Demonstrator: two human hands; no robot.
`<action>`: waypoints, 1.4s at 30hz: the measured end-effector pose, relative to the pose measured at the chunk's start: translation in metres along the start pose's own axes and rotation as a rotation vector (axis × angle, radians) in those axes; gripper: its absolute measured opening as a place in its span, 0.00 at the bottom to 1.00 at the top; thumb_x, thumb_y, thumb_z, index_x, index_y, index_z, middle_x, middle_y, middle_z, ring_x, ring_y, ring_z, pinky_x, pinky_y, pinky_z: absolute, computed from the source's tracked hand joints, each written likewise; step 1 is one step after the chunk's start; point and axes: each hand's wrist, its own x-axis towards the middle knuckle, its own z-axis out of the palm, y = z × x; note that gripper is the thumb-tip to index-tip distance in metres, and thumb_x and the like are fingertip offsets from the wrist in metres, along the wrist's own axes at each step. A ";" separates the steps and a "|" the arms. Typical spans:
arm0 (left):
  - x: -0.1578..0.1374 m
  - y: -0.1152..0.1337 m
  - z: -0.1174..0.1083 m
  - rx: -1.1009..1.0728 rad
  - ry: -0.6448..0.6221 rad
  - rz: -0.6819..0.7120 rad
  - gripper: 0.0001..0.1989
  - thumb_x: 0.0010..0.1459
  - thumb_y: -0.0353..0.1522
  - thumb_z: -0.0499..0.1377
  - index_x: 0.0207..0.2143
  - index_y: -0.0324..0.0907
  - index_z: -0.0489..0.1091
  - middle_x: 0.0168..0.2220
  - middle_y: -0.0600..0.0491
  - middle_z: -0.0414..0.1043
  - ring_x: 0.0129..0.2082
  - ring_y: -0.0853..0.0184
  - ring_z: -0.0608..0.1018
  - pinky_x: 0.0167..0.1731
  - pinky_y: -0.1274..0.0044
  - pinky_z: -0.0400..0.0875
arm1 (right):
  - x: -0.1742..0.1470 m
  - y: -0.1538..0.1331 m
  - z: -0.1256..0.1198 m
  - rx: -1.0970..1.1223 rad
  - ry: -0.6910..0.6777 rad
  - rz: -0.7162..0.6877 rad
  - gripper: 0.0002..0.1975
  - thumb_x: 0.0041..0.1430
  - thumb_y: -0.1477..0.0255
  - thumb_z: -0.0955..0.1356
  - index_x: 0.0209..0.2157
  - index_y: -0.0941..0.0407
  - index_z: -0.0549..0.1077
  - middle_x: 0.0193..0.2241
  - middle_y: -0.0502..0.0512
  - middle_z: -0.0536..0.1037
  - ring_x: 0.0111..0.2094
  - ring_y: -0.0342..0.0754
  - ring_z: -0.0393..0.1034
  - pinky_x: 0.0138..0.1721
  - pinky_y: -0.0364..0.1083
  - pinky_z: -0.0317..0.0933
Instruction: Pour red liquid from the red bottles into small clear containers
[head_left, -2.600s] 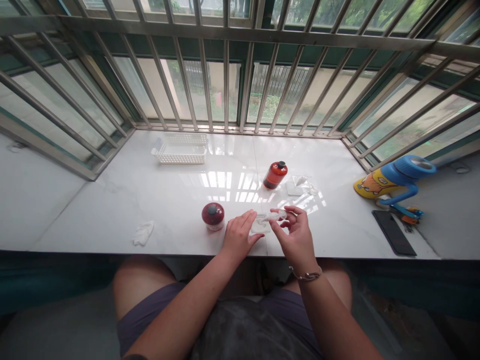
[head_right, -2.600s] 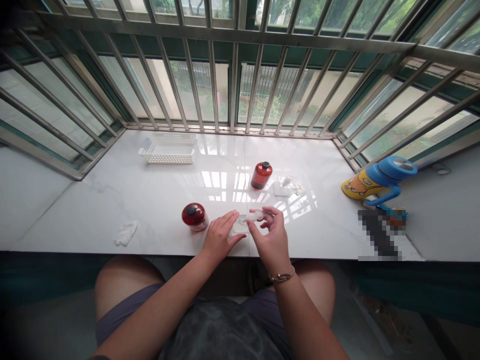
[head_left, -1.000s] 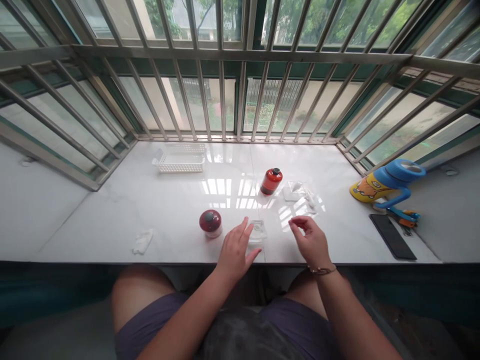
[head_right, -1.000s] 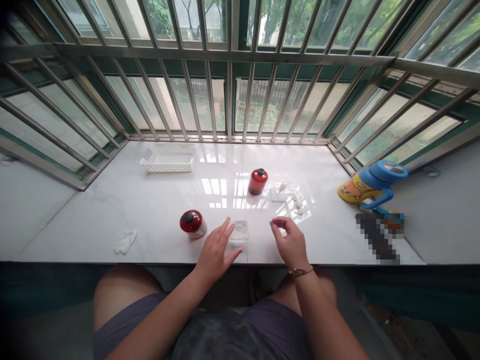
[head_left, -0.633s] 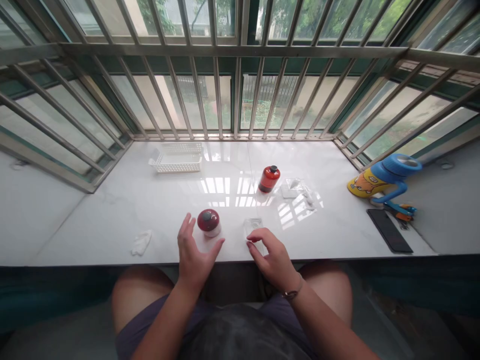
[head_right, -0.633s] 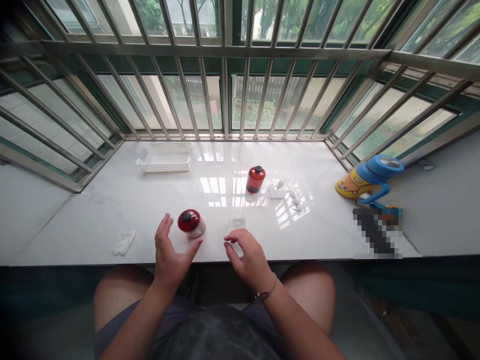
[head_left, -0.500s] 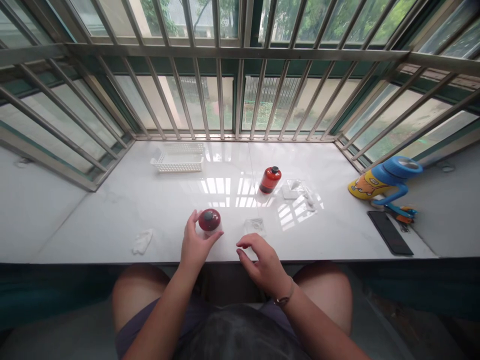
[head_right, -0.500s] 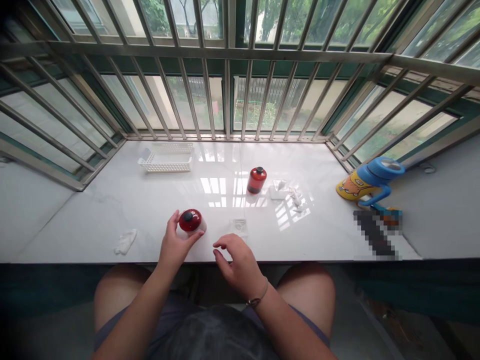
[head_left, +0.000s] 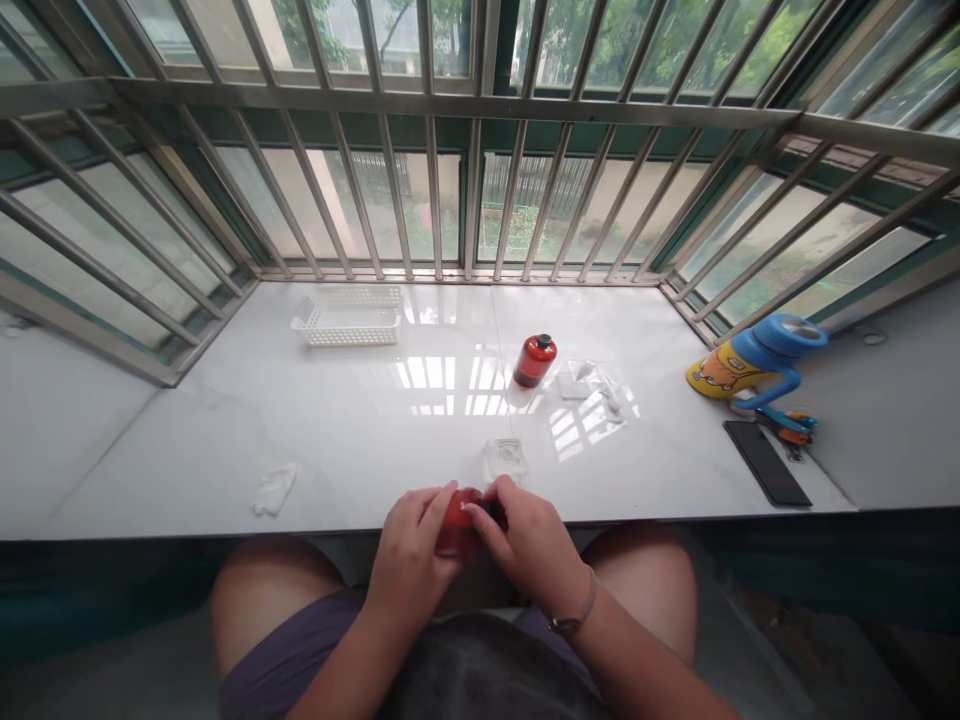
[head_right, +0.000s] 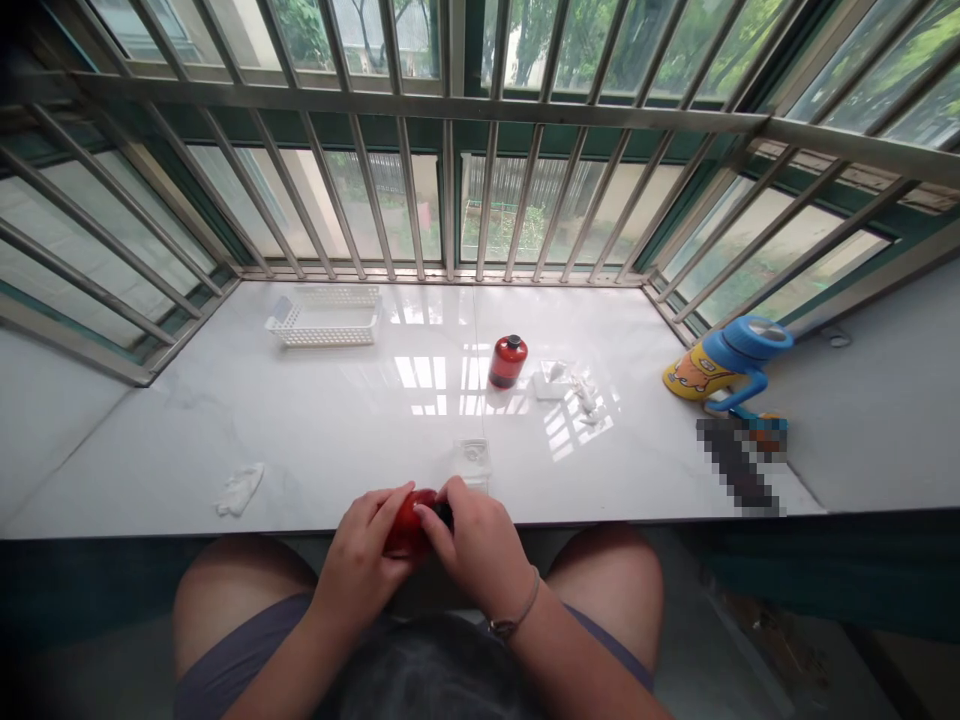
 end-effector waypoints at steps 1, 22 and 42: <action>-0.002 0.002 -0.001 -0.015 -0.036 -0.024 0.41 0.51 0.23 0.68 0.67 0.50 0.66 0.53 0.46 0.75 0.51 0.51 0.78 0.54 0.58 0.75 | -0.003 0.001 0.002 0.000 0.002 -0.010 0.13 0.76 0.60 0.65 0.41 0.54 0.71 0.31 0.52 0.78 0.31 0.49 0.73 0.34 0.46 0.60; 0.011 0.003 -0.026 -0.227 -0.518 -0.170 0.39 0.42 0.32 0.77 0.58 0.52 0.74 0.47 0.54 0.77 0.47 0.56 0.78 0.49 0.68 0.71 | -0.021 -0.005 -0.036 0.058 -0.386 -0.031 0.15 0.72 0.73 0.69 0.58 0.51 0.71 0.47 0.55 0.78 0.46 0.51 0.75 0.48 0.48 0.67; 0.014 0.007 -0.037 -0.460 -0.710 -0.252 0.36 0.43 0.38 0.80 0.56 0.53 0.77 0.49 0.55 0.78 0.48 0.55 0.79 0.48 0.71 0.72 | -0.023 -0.004 -0.054 0.003 -0.416 -0.171 0.13 0.69 0.79 0.69 0.50 0.49 0.77 0.45 0.52 0.77 0.41 0.48 0.75 0.44 0.46 0.70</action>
